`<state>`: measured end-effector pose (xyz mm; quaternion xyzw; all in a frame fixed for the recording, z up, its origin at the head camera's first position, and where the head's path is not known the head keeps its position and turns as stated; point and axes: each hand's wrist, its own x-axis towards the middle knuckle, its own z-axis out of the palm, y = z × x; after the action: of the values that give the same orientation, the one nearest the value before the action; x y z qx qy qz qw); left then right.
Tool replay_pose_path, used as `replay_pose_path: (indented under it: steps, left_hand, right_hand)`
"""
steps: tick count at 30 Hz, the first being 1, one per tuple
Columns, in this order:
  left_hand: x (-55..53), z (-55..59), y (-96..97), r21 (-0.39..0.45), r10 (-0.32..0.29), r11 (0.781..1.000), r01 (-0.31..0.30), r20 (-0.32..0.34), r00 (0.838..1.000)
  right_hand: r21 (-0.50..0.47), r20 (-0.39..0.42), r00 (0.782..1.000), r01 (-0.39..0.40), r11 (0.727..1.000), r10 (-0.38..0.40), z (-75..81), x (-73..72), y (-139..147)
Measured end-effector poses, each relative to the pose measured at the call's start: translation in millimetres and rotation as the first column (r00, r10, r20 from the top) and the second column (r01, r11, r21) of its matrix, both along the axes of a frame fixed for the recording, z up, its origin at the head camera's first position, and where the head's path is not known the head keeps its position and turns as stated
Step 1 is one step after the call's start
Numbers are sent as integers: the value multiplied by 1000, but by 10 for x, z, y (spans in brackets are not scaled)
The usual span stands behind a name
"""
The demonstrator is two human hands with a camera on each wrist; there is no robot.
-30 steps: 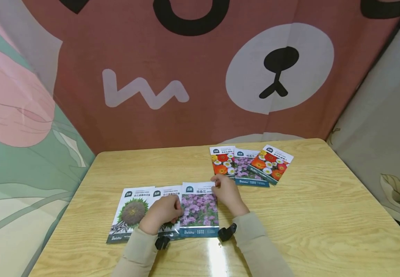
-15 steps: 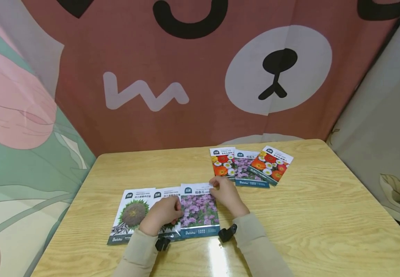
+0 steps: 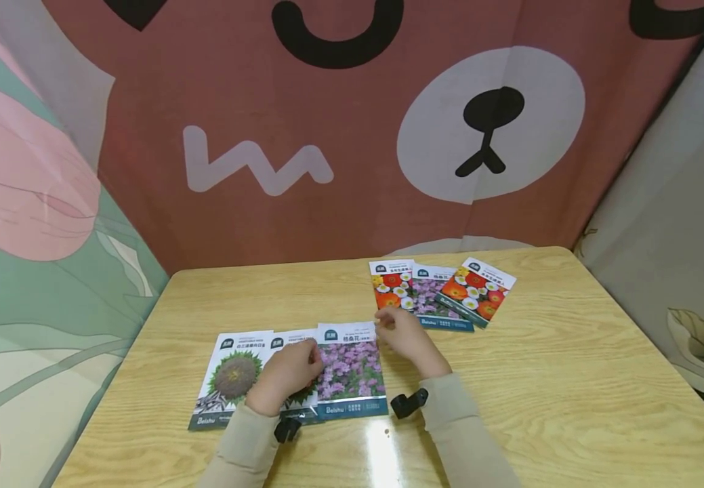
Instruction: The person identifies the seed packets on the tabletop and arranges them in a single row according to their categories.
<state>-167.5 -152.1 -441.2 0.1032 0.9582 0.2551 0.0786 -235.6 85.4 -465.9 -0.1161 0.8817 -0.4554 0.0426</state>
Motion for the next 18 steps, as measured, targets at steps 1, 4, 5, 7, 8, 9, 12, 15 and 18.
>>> replay_pose_path:
  steps: [1, 4, 5, 7, 8, 9, 12, 15, 18]
  left_hand:
    - [0, 5, 12, 2, 2, 1000, -2, -19, 1000]
    - [-2, 7, 57, 26, 13, 1000, -12, -58, 998]
    - [-4, 10, 75, 40, 17, 999, -15, -65, 998]
    - [-15, 12, 113, 66, 22, 998, -16, -86, 996]
    - [-24, 6, 133, 79, 22, 997, -14, -97, 995]
    - [-36, 5, 154, 90, 24, 996, -14, -104, 994]
    - [-76, -3, 223, 133, 36, 991, -20, -116, 993]
    - [-127, -5, 306, 180, 58, 983, -34, -130, 990]
    - [-170, 6, 409, 216, 81, 975, -49, -141, 987]
  right_hand:
    - [0, 6, 1000, 3, 1000, -3, 12, -3, 20]
    - [0, 33, 999, 18, 1000, -18, 45, -15, 73]
    - [4, 34, 999, 22, 1000, -22, 57, -20, 91]
    - [-1, 29, 999, 36, 999, -36, 77, -32, 129]
    - [-3, 22, 999, 45, 999, -45, 87, -37, 149]
    - [-3, 10, 998, 56, 998, -56, 97, -45, 169]
    - [13, -35, 995, 98, 995, -97, 122, -63, 244]
    - [23, -52, 988, 145, 989, -144, 152, -74, 330]
    - [22, -40, 981, 189, 982, -188, 183, -69, 426]
